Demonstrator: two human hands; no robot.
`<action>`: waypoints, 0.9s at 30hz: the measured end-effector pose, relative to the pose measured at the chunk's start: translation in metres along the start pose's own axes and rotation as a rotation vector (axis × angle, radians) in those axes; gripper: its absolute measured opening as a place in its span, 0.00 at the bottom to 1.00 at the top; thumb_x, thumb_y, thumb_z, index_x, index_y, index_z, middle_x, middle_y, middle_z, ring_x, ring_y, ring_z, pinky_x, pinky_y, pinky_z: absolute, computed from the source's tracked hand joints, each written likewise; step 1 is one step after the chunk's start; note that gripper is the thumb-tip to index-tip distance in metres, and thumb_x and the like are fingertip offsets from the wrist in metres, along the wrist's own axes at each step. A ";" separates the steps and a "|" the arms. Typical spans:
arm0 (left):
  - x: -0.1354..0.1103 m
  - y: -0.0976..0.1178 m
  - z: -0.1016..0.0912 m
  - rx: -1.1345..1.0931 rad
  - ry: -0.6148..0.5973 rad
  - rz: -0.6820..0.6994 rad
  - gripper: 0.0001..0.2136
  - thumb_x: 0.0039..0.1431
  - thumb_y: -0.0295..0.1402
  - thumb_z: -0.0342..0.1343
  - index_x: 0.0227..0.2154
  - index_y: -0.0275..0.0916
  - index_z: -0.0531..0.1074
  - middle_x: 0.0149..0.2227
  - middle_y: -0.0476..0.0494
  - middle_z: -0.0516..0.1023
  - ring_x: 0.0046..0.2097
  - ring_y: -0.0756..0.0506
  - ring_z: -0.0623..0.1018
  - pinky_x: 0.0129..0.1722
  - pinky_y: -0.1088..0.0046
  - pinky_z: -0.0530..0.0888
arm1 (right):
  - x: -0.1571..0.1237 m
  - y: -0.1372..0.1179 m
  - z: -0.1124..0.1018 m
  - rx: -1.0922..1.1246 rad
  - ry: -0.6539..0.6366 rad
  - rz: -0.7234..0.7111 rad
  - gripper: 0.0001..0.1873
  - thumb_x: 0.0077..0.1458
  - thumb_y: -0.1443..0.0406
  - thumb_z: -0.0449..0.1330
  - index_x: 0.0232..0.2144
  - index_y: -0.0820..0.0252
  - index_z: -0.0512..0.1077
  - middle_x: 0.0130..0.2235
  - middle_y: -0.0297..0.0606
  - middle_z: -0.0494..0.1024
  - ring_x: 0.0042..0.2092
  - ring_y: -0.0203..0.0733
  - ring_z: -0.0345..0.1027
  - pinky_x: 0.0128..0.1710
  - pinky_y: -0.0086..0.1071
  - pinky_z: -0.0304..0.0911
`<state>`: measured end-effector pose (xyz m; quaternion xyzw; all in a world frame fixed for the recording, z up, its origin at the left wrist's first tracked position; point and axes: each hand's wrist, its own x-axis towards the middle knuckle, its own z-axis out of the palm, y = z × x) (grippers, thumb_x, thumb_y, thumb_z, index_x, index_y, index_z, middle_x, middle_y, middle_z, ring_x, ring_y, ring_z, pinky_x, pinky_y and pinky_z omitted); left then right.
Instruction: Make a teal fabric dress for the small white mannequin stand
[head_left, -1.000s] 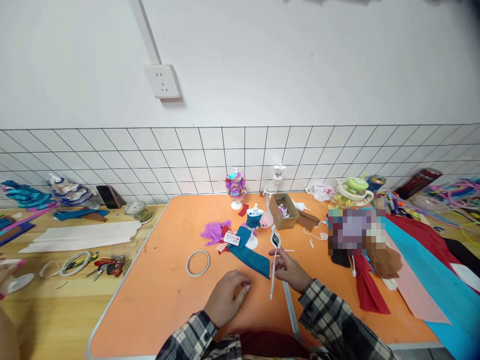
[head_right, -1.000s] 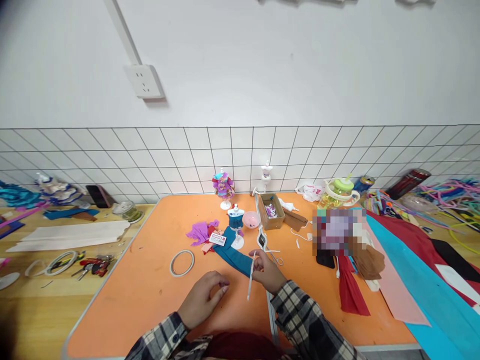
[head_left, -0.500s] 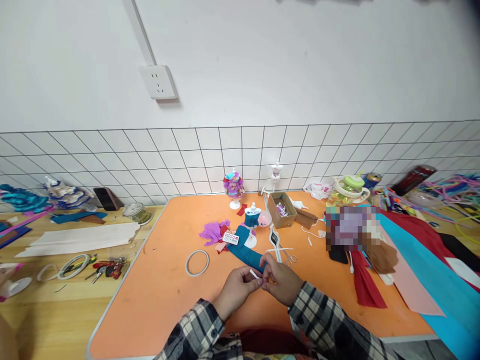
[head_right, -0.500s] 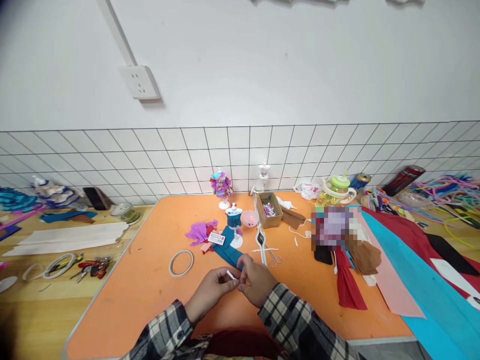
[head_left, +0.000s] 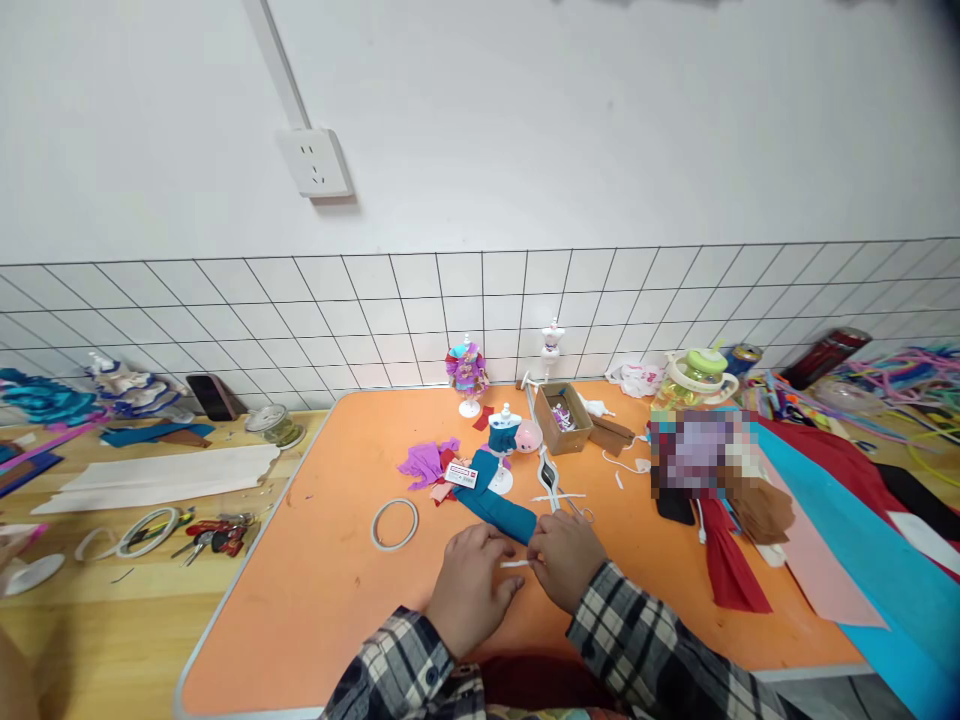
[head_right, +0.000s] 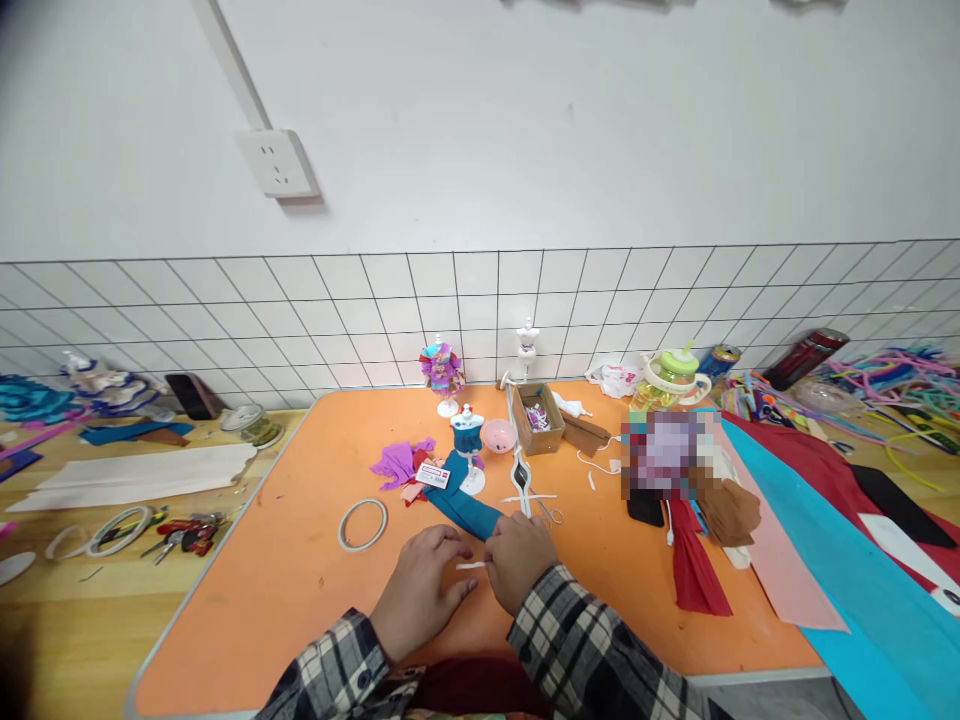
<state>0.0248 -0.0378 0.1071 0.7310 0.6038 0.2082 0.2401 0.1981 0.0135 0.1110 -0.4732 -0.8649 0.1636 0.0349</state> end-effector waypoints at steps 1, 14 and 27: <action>0.000 0.002 0.000 0.053 -0.014 0.017 0.06 0.52 0.32 0.60 0.35 0.43 0.75 0.42 0.42 0.74 0.47 0.39 0.71 0.52 0.56 0.63 | -0.001 -0.002 0.001 -0.014 -0.004 -0.020 0.07 0.50 0.65 0.59 0.27 0.55 0.78 0.35 0.42 0.76 0.42 0.49 0.64 0.41 0.41 0.51; -0.003 0.003 0.000 0.158 -0.132 0.005 0.05 0.56 0.30 0.52 0.28 0.42 0.73 0.34 0.46 0.74 0.42 0.43 0.73 0.59 0.46 0.49 | -0.005 -0.011 0.010 -0.034 -0.026 -0.090 0.05 0.50 0.64 0.58 0.28 0.57 0.74 0.35 0.39 0.75 0.42 0.46 0.62 0.41 0.42 0.48; 0.001 -0.005 -0.003 0.100 -0.106 -0.015 0.09 0.55 0.34 0.56 0.40 0.45 0.73 0.46 0.43 0.74 0.52 0.39 0.70 0.60 0.43 0.47 | -0.005 -0.012 0.011 -0.049 -0.007 -0.101 0.07 0.54 0.63 0.56 0.31 0.58 0.74 0.35 0.41 0.75 0.43 0.47 0.63 0.45 0.44 0.48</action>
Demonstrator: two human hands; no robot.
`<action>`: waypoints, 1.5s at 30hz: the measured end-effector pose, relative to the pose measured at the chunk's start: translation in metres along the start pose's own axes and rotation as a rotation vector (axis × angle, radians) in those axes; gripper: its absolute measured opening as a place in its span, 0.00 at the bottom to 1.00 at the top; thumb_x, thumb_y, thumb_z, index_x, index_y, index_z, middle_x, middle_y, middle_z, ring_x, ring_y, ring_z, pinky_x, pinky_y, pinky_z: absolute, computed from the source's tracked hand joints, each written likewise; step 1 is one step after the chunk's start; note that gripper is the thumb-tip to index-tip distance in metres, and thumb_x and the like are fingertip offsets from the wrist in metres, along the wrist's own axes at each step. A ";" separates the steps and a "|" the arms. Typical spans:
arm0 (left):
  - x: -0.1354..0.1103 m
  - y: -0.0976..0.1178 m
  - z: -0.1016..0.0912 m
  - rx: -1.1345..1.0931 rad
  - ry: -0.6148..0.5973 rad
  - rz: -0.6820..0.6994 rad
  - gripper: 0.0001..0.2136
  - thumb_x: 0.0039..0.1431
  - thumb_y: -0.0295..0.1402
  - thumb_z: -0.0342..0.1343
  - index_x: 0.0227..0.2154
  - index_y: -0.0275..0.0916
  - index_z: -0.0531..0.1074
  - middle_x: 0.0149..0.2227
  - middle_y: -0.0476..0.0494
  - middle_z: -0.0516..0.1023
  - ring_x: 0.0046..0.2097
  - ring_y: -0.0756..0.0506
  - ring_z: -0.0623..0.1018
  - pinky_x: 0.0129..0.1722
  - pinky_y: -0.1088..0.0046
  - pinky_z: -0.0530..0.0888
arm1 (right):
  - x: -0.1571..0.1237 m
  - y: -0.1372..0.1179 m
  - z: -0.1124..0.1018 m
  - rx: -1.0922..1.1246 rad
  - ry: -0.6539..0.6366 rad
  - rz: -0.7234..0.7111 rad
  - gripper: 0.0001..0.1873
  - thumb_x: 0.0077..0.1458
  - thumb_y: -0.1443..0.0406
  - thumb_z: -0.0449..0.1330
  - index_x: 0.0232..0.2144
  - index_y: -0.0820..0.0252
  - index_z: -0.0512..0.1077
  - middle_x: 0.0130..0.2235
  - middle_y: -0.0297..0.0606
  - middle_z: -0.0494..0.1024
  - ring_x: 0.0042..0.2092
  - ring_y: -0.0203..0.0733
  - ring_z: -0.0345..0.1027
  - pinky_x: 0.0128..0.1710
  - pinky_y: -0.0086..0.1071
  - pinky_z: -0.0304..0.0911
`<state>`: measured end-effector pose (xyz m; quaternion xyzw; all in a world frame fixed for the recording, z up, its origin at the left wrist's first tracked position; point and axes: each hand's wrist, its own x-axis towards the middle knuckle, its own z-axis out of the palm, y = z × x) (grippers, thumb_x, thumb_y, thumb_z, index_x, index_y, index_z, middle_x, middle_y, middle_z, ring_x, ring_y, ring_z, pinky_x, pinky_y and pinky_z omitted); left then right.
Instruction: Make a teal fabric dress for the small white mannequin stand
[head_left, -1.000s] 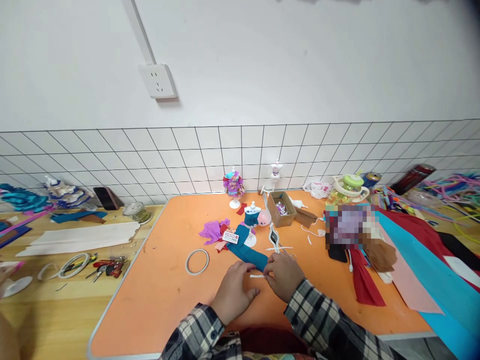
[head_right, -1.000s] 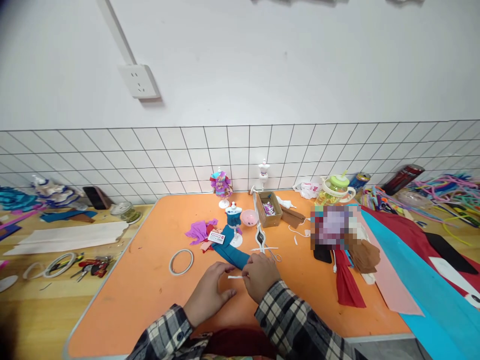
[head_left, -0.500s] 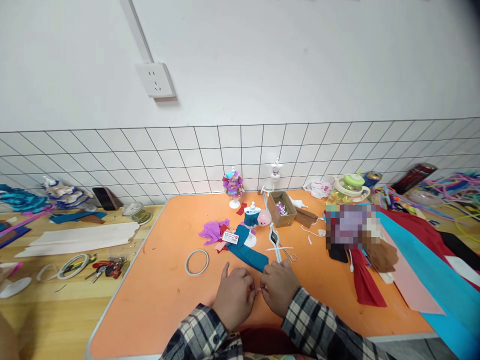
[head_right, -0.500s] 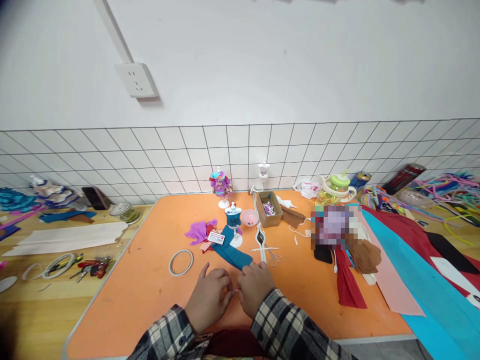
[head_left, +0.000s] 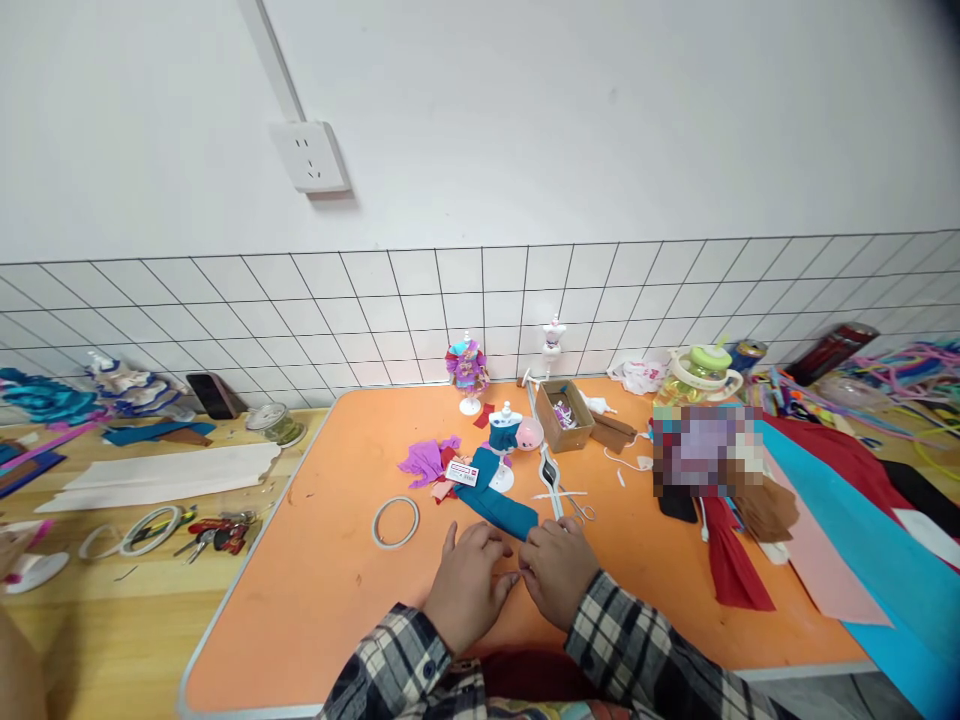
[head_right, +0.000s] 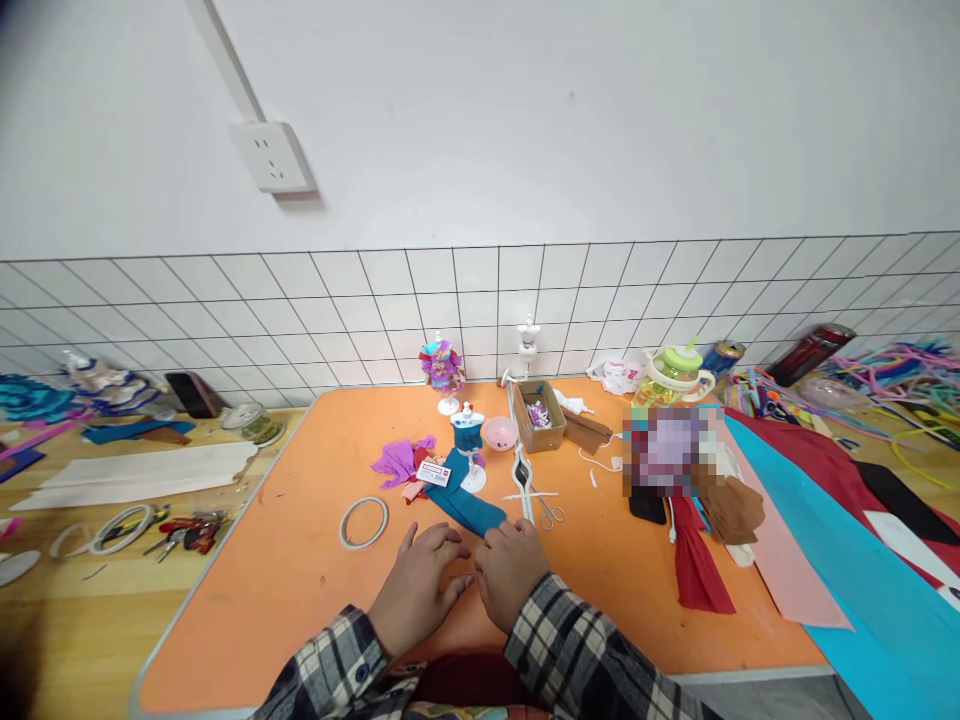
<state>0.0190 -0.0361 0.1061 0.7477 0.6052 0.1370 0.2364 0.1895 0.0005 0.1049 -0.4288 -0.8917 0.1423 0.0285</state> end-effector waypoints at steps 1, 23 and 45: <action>0.001 0.001 0.000 0.000 0.006 0.014 0.07 0.55 0.33 0.56 0.38 0.45 0.73 0.45 0.44 0.74 0.52 0.39 0.70 0.60 0.42 0.45 | 0.000 -0.001 0.000 0.006 -0.001 -0.001 0.07 0.54 0.63 0.56 0.31 0.57 0.74 0.35 0.41 0.75 0.43 0.47 0.63 0.45 0.44 0.48; 0.004 -0.037 0.049 -0.544 0.023 -0.295 0.13 0.55 0.39 0.50 0.23 0.36 0.72 0.22 0.48 0.74 0.28 0.46 0.73 0.30 0.72 0.68 | 0.026 0.079 0.017 0.507 0.047 0.261 0.13 0.55 0.68 0.52 0.35 0.57 0.77 0.33 0.37 0.79 0.40 0.41 0.71 0.43 0.34 0.61; -0.005 -0.014 0.021 -0.374 -0.021 -0.162 0.06 0.54 0.31 0.54 0.28 0.38 0.75 0.34 0.43 0.79 0.39 0.44 0.77 0.42 0.71 0.70 | 0.084 0.148 0.051 0.155 -0.318 0.545 0.16 0.50 0.61 0.64 0.40 0.61 0.69 0.37 0.38 0.74 0.41 0.44 0.69 0.42 0.41 0.62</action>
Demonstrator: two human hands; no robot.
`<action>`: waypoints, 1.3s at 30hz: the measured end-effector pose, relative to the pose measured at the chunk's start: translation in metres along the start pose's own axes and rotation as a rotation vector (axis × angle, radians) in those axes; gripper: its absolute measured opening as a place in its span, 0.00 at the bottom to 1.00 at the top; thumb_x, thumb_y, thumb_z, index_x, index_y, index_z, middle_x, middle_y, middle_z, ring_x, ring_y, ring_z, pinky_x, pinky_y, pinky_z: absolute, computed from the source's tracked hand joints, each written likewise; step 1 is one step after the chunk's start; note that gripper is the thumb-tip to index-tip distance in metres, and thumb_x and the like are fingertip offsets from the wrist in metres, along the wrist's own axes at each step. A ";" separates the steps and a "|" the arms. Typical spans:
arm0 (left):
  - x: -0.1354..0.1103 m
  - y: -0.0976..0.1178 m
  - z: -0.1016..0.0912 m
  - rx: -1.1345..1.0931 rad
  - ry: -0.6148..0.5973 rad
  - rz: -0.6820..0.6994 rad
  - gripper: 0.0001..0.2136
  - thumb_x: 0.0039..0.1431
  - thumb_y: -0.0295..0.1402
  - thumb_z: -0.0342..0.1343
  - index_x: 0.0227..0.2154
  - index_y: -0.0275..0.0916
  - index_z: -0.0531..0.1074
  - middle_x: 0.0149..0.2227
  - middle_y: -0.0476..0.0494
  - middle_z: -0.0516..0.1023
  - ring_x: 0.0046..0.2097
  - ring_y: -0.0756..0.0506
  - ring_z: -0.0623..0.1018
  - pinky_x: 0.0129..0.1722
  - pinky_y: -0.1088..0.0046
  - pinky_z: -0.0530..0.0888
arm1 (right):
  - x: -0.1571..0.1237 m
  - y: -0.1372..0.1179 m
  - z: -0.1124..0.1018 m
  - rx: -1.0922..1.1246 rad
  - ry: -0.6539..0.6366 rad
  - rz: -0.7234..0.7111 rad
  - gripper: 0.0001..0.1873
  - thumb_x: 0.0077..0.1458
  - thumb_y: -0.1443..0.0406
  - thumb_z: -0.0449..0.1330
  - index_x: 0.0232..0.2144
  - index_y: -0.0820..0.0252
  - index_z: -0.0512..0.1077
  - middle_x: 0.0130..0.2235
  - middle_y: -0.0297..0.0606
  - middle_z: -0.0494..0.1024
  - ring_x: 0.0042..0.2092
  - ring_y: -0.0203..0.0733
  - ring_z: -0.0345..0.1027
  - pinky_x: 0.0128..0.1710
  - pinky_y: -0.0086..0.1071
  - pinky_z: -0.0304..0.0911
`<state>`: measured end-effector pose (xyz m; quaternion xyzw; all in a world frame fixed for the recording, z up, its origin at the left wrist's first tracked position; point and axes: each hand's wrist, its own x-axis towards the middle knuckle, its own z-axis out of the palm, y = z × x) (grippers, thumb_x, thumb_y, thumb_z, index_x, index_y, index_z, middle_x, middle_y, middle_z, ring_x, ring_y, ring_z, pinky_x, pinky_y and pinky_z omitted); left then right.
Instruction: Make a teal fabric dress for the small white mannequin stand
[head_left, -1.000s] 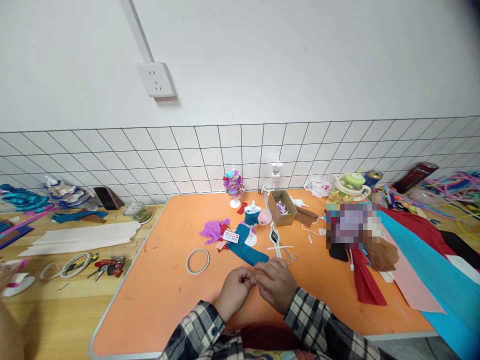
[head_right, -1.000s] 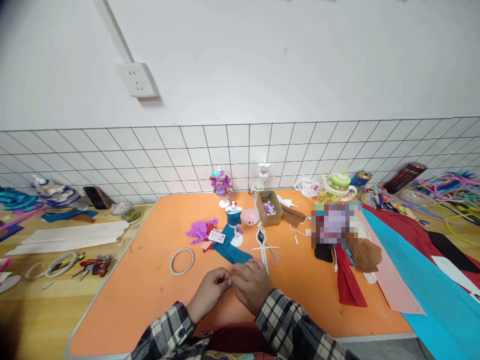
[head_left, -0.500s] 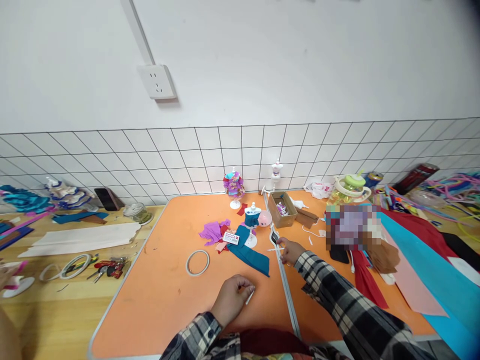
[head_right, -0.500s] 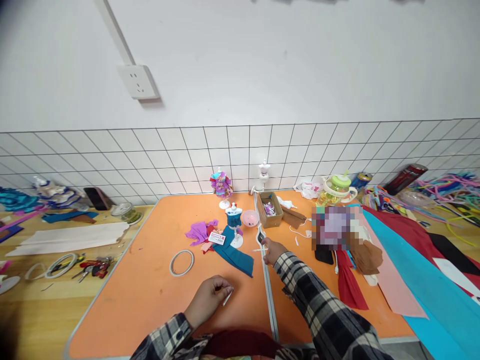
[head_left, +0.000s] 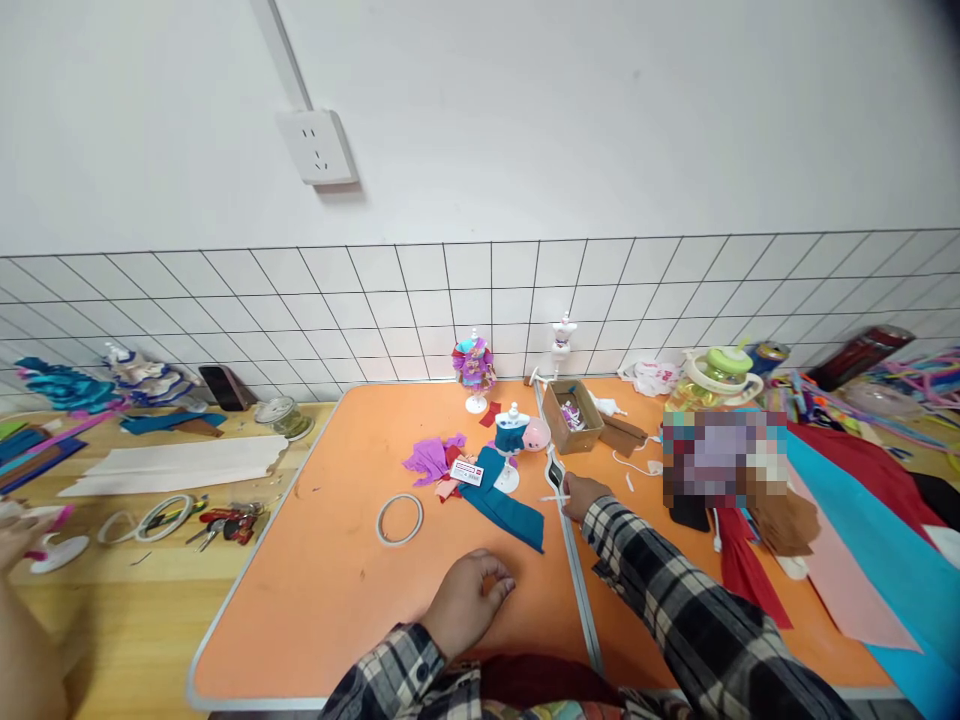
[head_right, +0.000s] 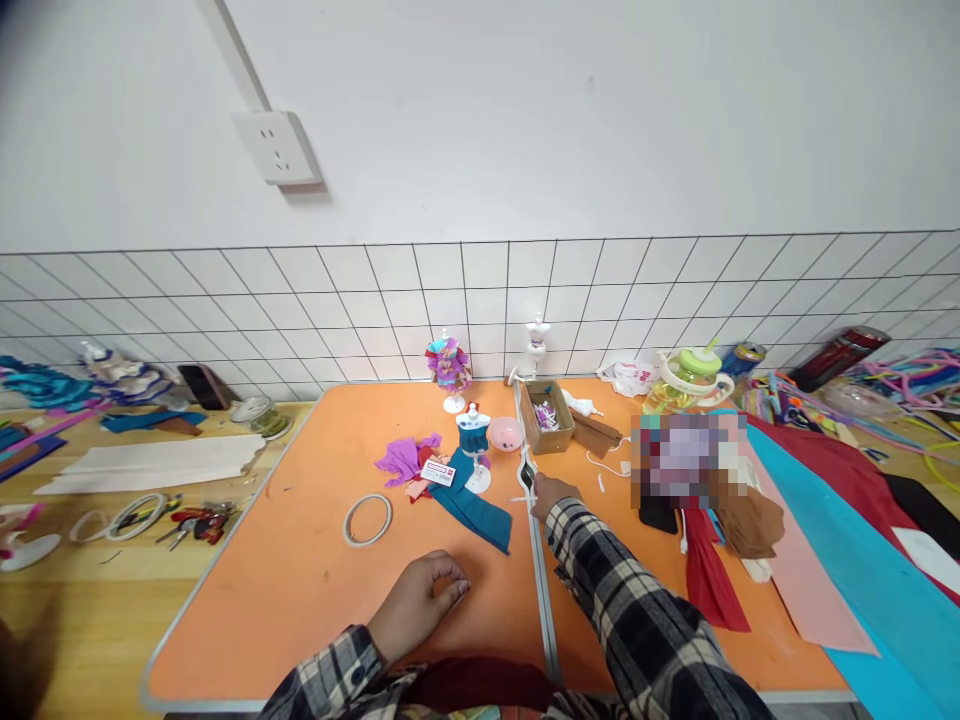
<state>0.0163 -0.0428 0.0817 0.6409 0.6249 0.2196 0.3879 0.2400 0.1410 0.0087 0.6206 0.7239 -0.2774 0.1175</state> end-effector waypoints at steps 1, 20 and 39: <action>0.000 0.000 0.000 0.000 0.002 0.005 0.06 0.54 0.31 0.54 0.28 0.38 0.75 0.34 0.43 0.79 0.40 0.44 0.77 0.42 0.71 0.70 | -0.001 -0.001 -0.001 -0.010 0.012 0.014 0.17 0.47 0.62 0.65 0.39 0.60 0.69 0.36 0.38 0.74 0.41 0.46 0.69 0.43 0.42 0.61; 0.007 0.007 -0.011 -0.632 -0.074 0.105 0.17 0.56 0.44 0.57 0.47 0.46 0.76 0.56 0.41 0.70 0.58 0.38 0.67 0.60 0.57 0.61 | -0.128 -0.063 0.025 0.995 -0.017 -0.332 0.21 0.48 0.50 0.58 0.37 0.60 0.75 0.34 0.39 0.79 0.33 0.41 0.69 0.27 0.30 0.63; 0.035 -0.042 0.030 0.549 0.061 0.305 0.14 0.61 0.30 0.49 0.50 0.40 0.68 0.48 0.39 0.72 0.50 0.40 0.71 0.50 0.60 0.67 | -0.111 -0.009 0.064 0.755 0.365 -0.338 0.45 0.47 0.62 0.58 0.65 0.54 0.46 0.48 0.40 0.74 0.46 0.44 0.67 0.46 0.39 0.63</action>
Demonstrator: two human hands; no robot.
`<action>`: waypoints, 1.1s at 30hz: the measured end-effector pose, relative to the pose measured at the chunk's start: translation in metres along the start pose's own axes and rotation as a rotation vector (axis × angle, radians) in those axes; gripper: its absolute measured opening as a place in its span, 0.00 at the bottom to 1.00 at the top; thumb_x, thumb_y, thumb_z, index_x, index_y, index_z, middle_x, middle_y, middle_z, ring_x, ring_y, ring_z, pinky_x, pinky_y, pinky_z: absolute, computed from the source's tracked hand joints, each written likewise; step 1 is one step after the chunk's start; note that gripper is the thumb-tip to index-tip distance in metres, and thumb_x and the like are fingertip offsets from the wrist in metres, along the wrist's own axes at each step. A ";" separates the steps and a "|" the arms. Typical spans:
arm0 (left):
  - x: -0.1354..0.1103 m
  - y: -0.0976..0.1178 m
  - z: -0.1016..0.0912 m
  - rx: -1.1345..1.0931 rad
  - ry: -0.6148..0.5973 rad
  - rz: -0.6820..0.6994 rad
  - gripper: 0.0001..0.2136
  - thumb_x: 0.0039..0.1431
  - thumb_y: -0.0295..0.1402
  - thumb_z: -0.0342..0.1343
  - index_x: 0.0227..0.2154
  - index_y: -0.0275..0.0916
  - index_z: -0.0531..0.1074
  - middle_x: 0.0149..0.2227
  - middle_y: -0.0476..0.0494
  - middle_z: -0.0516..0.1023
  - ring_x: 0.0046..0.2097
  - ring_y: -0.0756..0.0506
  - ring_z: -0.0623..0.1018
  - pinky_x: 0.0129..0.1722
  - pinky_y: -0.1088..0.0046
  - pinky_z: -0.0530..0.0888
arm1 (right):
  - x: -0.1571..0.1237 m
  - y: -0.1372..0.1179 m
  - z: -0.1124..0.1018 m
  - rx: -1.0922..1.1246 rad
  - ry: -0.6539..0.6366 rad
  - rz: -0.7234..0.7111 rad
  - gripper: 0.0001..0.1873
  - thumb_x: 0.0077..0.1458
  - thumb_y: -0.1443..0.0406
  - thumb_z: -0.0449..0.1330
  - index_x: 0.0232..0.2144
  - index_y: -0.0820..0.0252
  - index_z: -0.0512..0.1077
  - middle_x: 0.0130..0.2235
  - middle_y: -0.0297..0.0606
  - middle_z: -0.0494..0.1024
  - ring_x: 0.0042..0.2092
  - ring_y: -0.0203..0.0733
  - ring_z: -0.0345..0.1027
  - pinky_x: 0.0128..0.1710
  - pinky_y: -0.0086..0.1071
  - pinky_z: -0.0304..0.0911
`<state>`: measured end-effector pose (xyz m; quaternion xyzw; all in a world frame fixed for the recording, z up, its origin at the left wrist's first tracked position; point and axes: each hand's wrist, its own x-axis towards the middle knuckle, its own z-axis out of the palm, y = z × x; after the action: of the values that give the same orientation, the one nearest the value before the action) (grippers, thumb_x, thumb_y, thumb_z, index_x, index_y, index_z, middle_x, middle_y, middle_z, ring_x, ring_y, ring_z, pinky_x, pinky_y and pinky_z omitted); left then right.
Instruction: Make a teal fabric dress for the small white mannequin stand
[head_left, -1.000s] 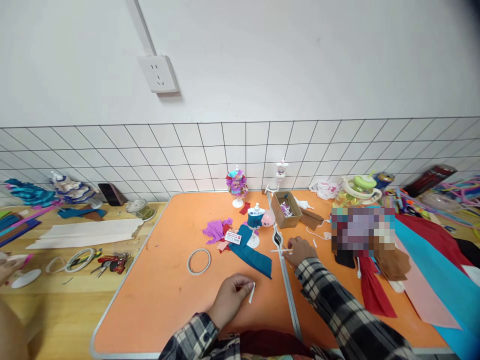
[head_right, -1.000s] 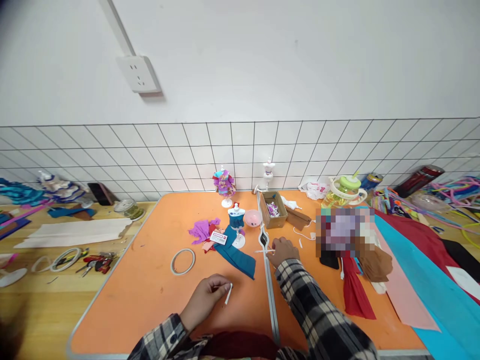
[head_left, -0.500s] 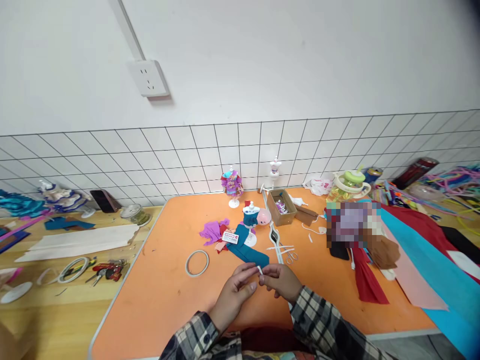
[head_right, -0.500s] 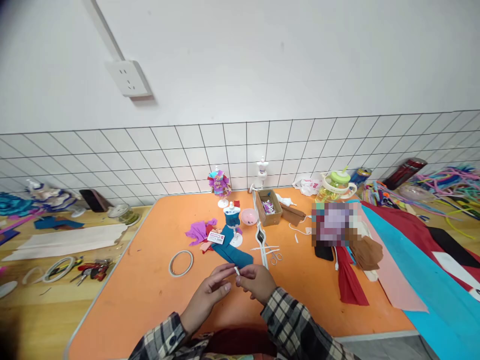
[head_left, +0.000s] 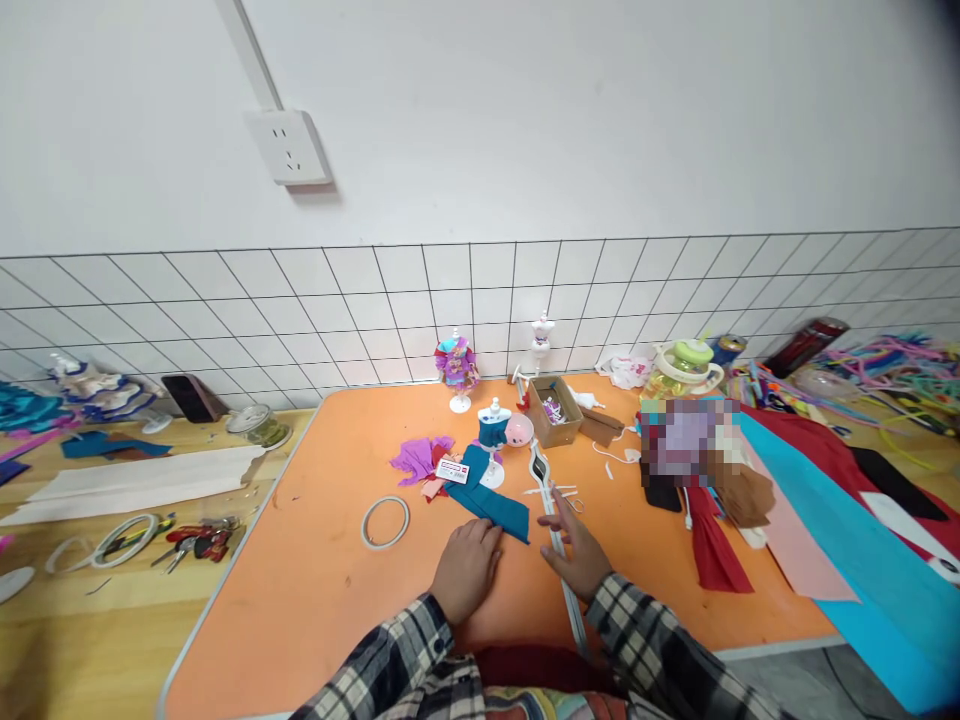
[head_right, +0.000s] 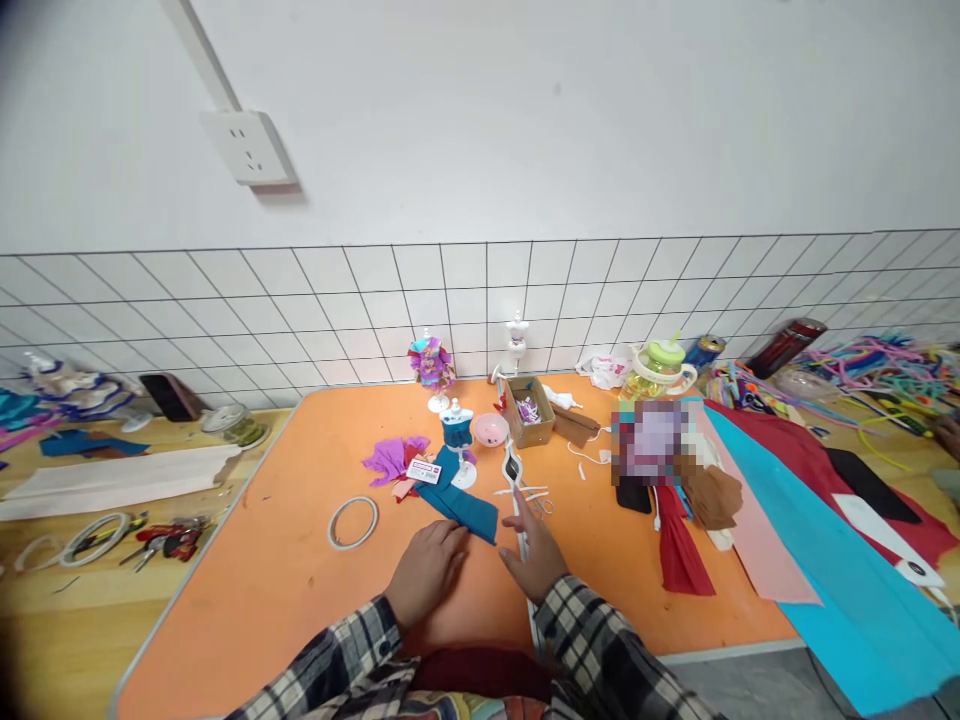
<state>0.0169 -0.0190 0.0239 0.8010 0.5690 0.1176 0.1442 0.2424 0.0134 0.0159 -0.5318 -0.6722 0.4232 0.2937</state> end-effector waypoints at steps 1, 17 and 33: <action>0.002 -0.002 0.005 0.002 0.001 0.014 0.15 0.61 0.30 0.49 0.51 0.40 0.67 0.51 0.39 0.71 0.52 0.39 0.69 0.52 0.59 0.66 | 0.003 0.000 0.007 -0.086 -0.020 -0.053 0.47 0.46 0.65 0.58 0.66 0.55 0.43 0.45 0.39 0.76 0.46 0.44 0.67 0.49 0.40 0.60; -0.028 -0.029 0.004 0.074 -0.089 0.278 0.19 0.61 0.40 0.51 0.55 0.46 0.65 0.56 0.39 0.69 0.60 0.38 0.64 0.63 0.49 0.45 | 0.014 -0.011 0.045 -0.498 -0.358 0.079 0.44 0.47 0.68 0.59 0.65 0.57 0.49 0.31 0.34 0.79 0.35 0.44 0.72 0.35 0.32 0.59; -0.011 -0.042 -0.011 -0.067 -0.089 0.157 0.14 0.64 0.33 0.47 0.51 0.48 0.68 0.48 0.46 0.77 0.60 0.43 0.66 0.63 0.48 0.37 | 0.008 -0.010 0.043 -0.423 -0.338 -0.289 0.32 0.49 0.64 0.55 0.58 0.59 0.62 0.54 0.44 0.71 0.54 0.51 0.61 0.55 0.44 0.54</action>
<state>-0.0278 -0.0155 0.0180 0.8422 0.4933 0.1120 0.1865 0.1988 0.0096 0.0039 -0.4021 -0.8534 0.3101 0.1174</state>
